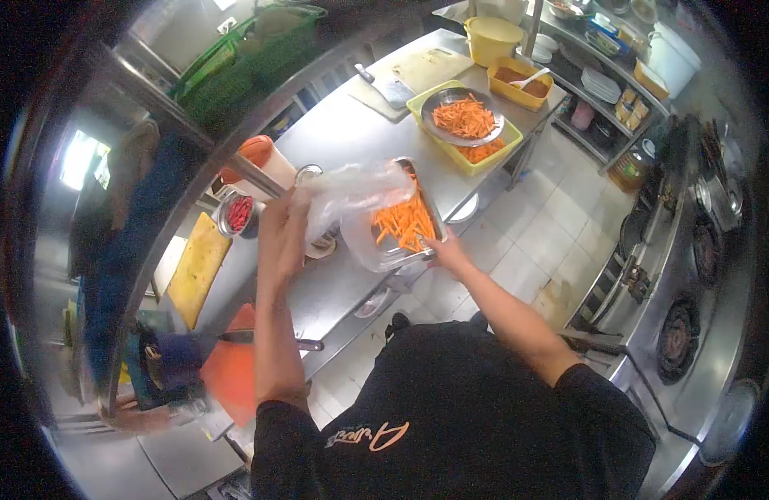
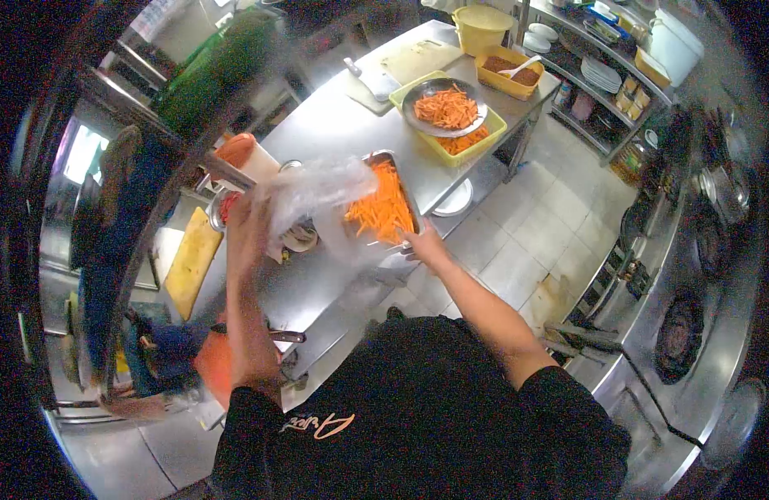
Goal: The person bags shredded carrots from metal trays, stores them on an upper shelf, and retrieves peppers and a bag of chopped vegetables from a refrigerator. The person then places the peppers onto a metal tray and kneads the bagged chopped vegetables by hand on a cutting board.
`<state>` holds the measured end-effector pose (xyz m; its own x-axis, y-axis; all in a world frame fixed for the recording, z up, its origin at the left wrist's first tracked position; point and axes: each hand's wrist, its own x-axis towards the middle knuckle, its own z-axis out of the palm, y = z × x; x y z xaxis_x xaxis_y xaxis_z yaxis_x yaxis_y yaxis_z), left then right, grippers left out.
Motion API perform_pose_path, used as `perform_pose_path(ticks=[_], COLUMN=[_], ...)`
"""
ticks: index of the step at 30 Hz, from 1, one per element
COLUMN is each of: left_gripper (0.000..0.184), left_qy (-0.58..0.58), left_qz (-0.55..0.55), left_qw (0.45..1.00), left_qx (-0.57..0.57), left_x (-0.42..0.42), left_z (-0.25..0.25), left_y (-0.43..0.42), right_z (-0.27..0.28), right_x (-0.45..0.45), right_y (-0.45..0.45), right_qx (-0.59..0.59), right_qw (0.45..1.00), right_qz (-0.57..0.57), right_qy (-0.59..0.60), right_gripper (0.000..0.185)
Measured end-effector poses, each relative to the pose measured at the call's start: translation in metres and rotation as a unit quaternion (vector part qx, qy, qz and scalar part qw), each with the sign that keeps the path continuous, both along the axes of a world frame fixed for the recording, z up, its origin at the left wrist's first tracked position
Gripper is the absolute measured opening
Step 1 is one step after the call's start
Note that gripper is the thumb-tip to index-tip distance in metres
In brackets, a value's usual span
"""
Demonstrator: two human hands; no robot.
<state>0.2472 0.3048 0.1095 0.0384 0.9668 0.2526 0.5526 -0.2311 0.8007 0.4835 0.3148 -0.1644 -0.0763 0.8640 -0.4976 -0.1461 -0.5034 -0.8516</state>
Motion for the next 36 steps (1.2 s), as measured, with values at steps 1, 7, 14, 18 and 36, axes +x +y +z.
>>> perform_pose_path(ticks=[1, 7, 14, 18, 36], left_gripper=[0.038, 0.037, 0.037, 0.036, 0.028], left_qy=[0.023, 0.131, 0.182, 0.183, -0.025], left_qz=[-0.01, -0.032, -0.087, -0.206, -0.185], left_qw=[1.0, 0.989, 0.969, 0.952, 0.98], left_qx=[0.003, 0.063, 0.145, 0.131, 0.074], left_x=[-0.003, -0.004, 0.034, 0.07, 0.03], left_z=[0.003, -0.009, -0.053, -0.074, -0.121], left_y=[0.008, 0.071, 0.156, 0.178, 0.066], right_z=[-0.004, 0.016, 0.084, 0.116, 0.084], right_x=[-0.004, 0.053, 0.136, 0.148, 0.101], right_y=[0.003, -0.038, -0.1, -0.098, -0.073], right_qx=[0.014, 0.031, 0.044, 0.057, 0.07], right_qw=[1.0, 0.991, 0.989, 0.995, 0.974], right_qz=[-0.021, -0.097, -0.138, -0.083, -0.166], right_qy=[0.004, 0.086, 0.019, 0.026, 0.139], right_gripper=[0.054, 0.036, 0.039, 0.034, 0.033])
